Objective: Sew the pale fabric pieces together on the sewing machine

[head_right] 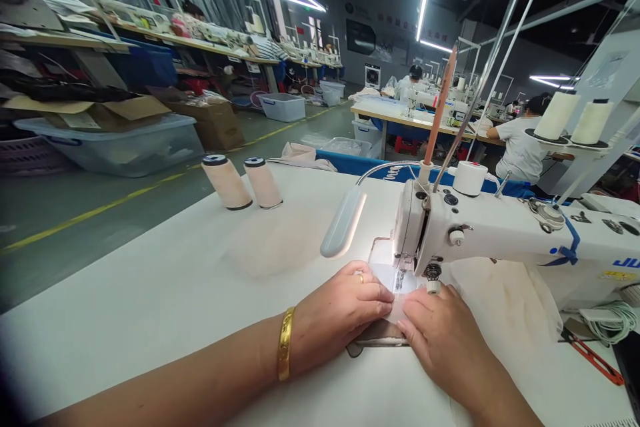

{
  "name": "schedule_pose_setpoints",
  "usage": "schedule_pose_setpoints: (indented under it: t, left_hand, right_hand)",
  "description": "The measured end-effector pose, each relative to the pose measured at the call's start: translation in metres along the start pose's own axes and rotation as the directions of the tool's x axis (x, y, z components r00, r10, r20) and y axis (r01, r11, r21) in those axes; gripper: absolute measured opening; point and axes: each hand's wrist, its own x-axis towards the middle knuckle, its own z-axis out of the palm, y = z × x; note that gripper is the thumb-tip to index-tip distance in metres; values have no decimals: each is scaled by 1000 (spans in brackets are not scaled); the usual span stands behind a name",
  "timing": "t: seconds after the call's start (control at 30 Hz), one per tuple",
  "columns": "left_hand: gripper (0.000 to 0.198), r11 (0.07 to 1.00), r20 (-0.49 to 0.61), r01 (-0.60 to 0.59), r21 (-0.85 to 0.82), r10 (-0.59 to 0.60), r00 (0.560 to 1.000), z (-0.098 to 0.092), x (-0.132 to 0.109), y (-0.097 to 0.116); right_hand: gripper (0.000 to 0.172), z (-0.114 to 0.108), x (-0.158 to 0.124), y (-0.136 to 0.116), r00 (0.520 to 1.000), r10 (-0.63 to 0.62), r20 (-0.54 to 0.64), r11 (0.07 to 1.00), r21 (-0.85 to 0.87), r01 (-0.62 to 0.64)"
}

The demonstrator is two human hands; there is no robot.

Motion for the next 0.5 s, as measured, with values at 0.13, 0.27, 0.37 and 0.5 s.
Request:
schedule_pose_setpoints:
  t: [0.13, 0.27, 0.37, 0.5]
  left_hand:
    - [21, 999, -9, -11, 40, 12, 1000, 0, 1, -3]
    - [23, 997, 0, 1, 77, -1, 1000, 1, 3, -7]
    - [22, 997, -18, -8, 81, 10, 1000, 3, 4, -10]
    - [22, 996, -17, 6, 88, -4, 1000, 4, 4, -14]
  right_hand:
    - [21, 3, 1, 1, 999, 34, 3, 999, 17, -34]
    - [21, 4, 3, 3, 997, 80, 18, 997, 22, -80]
    - [22, 3, 5, 3, 995, 100, 16, 995, 13, -100]
    - [22, 3, 7, 3, 993, 115, 15, 993, 16, -115]
